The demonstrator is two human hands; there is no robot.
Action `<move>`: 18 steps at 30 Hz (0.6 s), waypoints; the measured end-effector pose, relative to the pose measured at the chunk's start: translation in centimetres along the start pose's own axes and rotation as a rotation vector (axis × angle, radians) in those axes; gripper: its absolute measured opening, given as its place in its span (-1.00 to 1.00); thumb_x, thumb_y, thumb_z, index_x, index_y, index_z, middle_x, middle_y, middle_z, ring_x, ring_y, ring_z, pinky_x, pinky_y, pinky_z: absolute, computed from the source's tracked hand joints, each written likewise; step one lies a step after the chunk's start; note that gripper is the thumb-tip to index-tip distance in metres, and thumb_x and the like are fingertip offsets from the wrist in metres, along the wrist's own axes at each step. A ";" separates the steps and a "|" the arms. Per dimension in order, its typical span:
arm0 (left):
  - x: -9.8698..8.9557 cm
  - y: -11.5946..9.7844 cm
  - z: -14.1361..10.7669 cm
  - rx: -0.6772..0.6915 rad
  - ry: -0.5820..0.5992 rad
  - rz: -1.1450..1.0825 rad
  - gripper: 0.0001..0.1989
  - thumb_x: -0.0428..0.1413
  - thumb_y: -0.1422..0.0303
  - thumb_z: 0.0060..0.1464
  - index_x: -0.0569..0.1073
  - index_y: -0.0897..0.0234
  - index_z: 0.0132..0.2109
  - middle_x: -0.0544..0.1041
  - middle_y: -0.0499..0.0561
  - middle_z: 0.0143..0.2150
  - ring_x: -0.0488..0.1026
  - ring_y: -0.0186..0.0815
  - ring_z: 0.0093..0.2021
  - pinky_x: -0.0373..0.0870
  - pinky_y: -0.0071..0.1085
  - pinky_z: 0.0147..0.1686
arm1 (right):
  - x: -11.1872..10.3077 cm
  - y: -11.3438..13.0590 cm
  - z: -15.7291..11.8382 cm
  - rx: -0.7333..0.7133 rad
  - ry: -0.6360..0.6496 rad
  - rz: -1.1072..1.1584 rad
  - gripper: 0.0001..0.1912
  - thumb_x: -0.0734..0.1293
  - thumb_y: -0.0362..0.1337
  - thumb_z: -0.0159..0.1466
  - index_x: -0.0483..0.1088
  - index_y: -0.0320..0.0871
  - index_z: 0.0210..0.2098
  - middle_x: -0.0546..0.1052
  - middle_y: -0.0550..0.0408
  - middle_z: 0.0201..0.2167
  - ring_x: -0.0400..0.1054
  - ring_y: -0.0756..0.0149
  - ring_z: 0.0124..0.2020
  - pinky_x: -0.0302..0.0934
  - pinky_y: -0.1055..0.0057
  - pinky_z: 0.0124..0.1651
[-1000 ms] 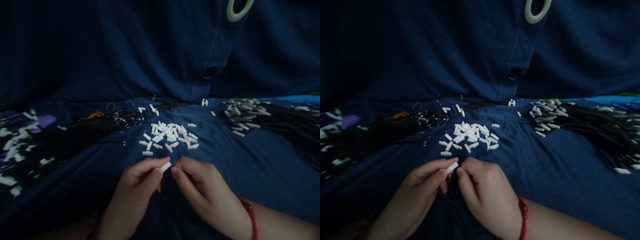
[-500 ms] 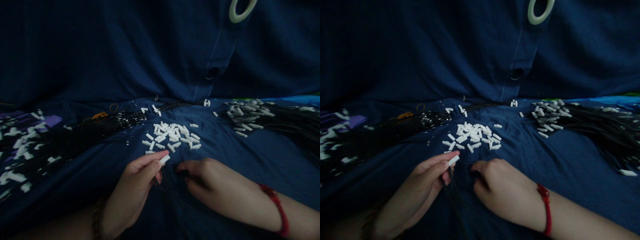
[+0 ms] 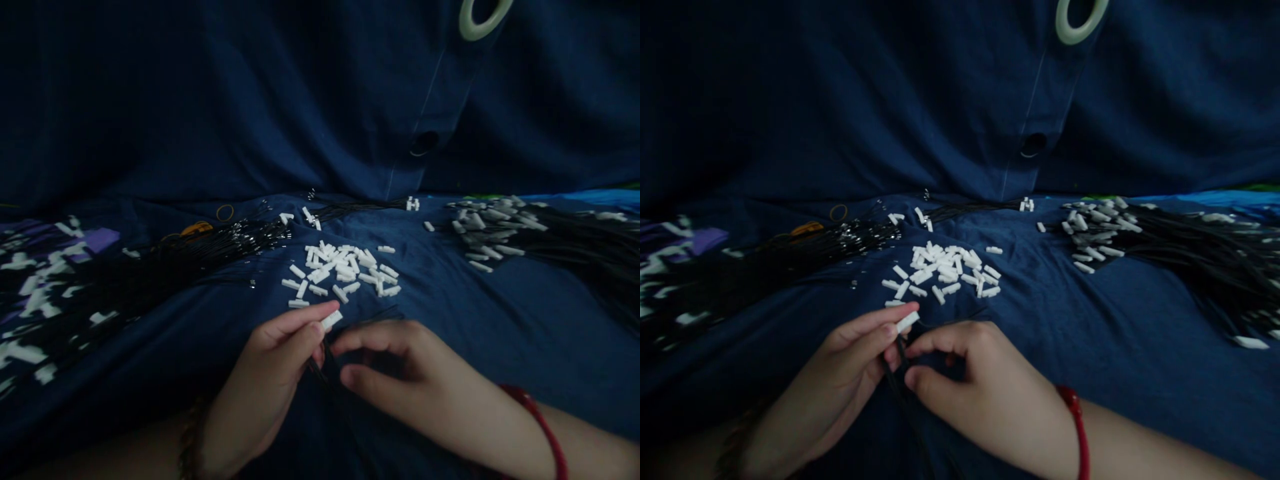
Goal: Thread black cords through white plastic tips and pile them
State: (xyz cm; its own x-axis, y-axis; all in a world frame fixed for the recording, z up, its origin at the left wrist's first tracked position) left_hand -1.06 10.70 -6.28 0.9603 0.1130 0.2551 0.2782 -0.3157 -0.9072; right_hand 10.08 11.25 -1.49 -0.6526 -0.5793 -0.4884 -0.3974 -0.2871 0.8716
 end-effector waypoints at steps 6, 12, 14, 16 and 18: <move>0.3 0.2 -0.1 -0.010 0.040 -0.006 -0.79 0.12 0.39 -0.07 0.52 0.23 -0.21 0.41 -0.09 -0.54 0.27 -0.46 -0.49 0.20 -0.55 -0.44 | 0.5 -0.8 0.2 0.005 -0.032 0.105 -0.82 0.20 -0.44 0.19 0.42 -0.14 -0.39 0.46 0.23 -0.40 0.34 0.46 -0.35 0.18 0.56 -0.24; 0.3 0.4 0.0 -0.029 0.039 -0.009 -0.79 0.11 0.40 -0.05 0.51 0.24 -0.20 0.41 -0.09 -0.54 0.26 -0.46 -0.49 0.19 -0.55 -0.43 | 0.6 -0.9 0.0 0.035 -0.025 0.136 -0.82 0.18 -0.42 0.21 0.41 -0.18 -0.39 0.45 0.22 -0.44 0.33 0.44 -0.34 0.16 0.55 -0.22; 0.4 0.3 0.0 -0.036 0.042 -0.022 -0.79 0.11 0.41 -0.05 0.51 0.25 -0.21 0.41 -0.08 -0.53 0.26 -0.46 -0.48 0.19 -0.55 -0.43 | 0.5 -1.0 0.0 0.046 -0.030 0.128 -0.82 0.18 -0.42 0.20 0.41 -0.17 -0.39 0.46 0.23 -0.42 0.33 0.45 -0.34 0.16 0.55 -0.23; 0.5 0.3 0.0 -0.042 0.052 -0.046 -0.79 0.10 0.41 -0.04 0.51 0.26 -0.20 0.41 -0.06 -0.51 0.26 -0.46 -0.48 0.19 -0.55 -0.42 | 0.3 -1.2 0.1 0.070 -0.044 0.110 -0.83 0.18 -0.42 0.20 0.40 -0.16 -0.40 0.46 0.23 -0.41 0.33 0.45 -0.35 0.16 0.55 -0.25; 0.5 0.3 0.0 -0.048 0.063 -0.081 -0.79 0.10 0.42 -0.04 0.51 0.27 -0.19 0.42 -0.05 -0.49 0.26 -0.46 -0.46 0.20 -0.55 -0.41 | 0.1 -1.4 0.2 0.100 -0.056 0.097 -0.85 0.18 -0.41 0.19 0.37 -0.17 -0.41 0.46 0.21 -0.43 0.32 0.44 -0.36 0.16 0.55 -0.27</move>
State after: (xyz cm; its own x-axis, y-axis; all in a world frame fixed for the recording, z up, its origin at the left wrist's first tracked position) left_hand -0.47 10.63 -6.44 0.9336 0.0813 0.3490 0.3544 -0.3529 -0.8659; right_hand 10.45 11.70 -2.73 -0.7252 -0.5561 -0.4061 -0.3914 -0.1523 0.9075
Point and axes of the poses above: each hand's wrist, its own z-axis towards the middle knuckle, its own x-axis out of the palm, y = z × x, the point moved 8 cm from there along z, towards the middle knuckle
